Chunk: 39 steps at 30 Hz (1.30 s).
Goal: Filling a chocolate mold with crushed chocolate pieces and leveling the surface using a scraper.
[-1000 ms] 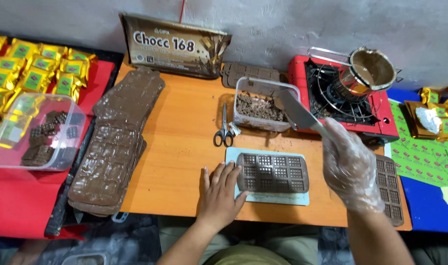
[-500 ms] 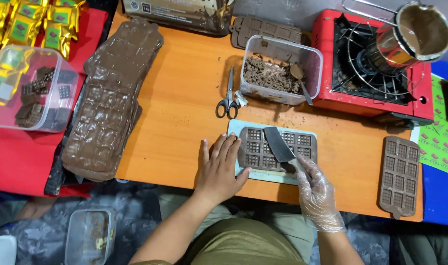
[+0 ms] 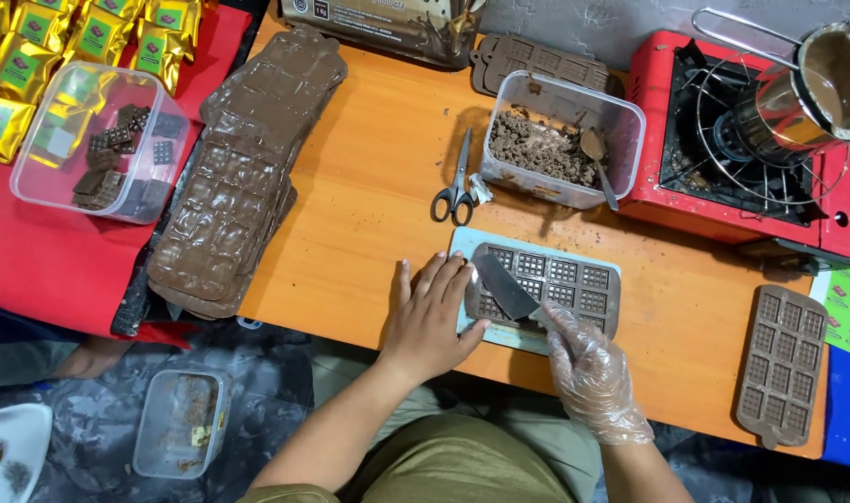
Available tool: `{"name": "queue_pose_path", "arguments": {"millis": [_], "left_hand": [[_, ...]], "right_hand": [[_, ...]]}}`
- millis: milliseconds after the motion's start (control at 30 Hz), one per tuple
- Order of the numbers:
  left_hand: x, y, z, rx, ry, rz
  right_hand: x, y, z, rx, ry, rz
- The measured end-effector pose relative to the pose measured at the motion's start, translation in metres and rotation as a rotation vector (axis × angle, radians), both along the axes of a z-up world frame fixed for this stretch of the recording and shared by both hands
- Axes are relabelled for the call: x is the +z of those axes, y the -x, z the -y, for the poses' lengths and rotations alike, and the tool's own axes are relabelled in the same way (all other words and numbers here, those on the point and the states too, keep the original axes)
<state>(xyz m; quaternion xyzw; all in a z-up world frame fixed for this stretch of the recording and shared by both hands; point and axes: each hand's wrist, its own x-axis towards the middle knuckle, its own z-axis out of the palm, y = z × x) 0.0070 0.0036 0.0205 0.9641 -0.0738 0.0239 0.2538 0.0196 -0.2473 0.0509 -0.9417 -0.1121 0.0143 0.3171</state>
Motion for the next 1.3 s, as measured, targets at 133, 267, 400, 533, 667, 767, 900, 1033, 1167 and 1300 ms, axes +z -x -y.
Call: {"name": "queue_pose_path", "arguments": {"millis": [133,267,400,533,667,767,900,1033,1167,1300], "left_hand": [[-0.003,0.001,0.001,0.009,-0.001,0.015],[-0.002,0.000,-0.001,-0.004,-0.013,0.015],[0.001,-0.001,-0.001,-0.009,0.001,-0.010],[0.000,0.000,-0.001,-0.012,-0.001,0.001],[0.000,-0.001,-0.001,-0.016,0.017,-0.016],[0.000,-0.001,-0.002,-0.016,0.016,-0.017],[0.002,-0.001,-0.002,-0.020,0.009,-0.037],[0.002,-0.002,-0.002,-0.019,0.007,-0.022],[0.000,-0.002,-0.001,-0.019,0.006,-0.042],[-0.002,-0.001,-0.001,-0.019,-0.001,-0.037]], "right_hand": [[0.004,-0.005,0.007,0.045,0.043,0.183],[0.022,-0.010,0.012,0.068,0.200,0.185],[0.008,-0.017,0.030,0.126,0.417,0.240],[0.027,-0.019,0.025,0.222,0.317,0.181],[0.029,-0.021,0.026,0.271,0.359,0.366],[0.037,-0.024,0.021,0.304,0.386,0.419],[0.037,-0.023,0.020,0.311,0.444,0.424],[0.038,-0.024,0.021,0.306,0.410,0.449],[0.037,-0.023,0.019,0.323,0.438,0.521],[0.040,-0.025,0.018,0.335,0.437,0.560]]}}
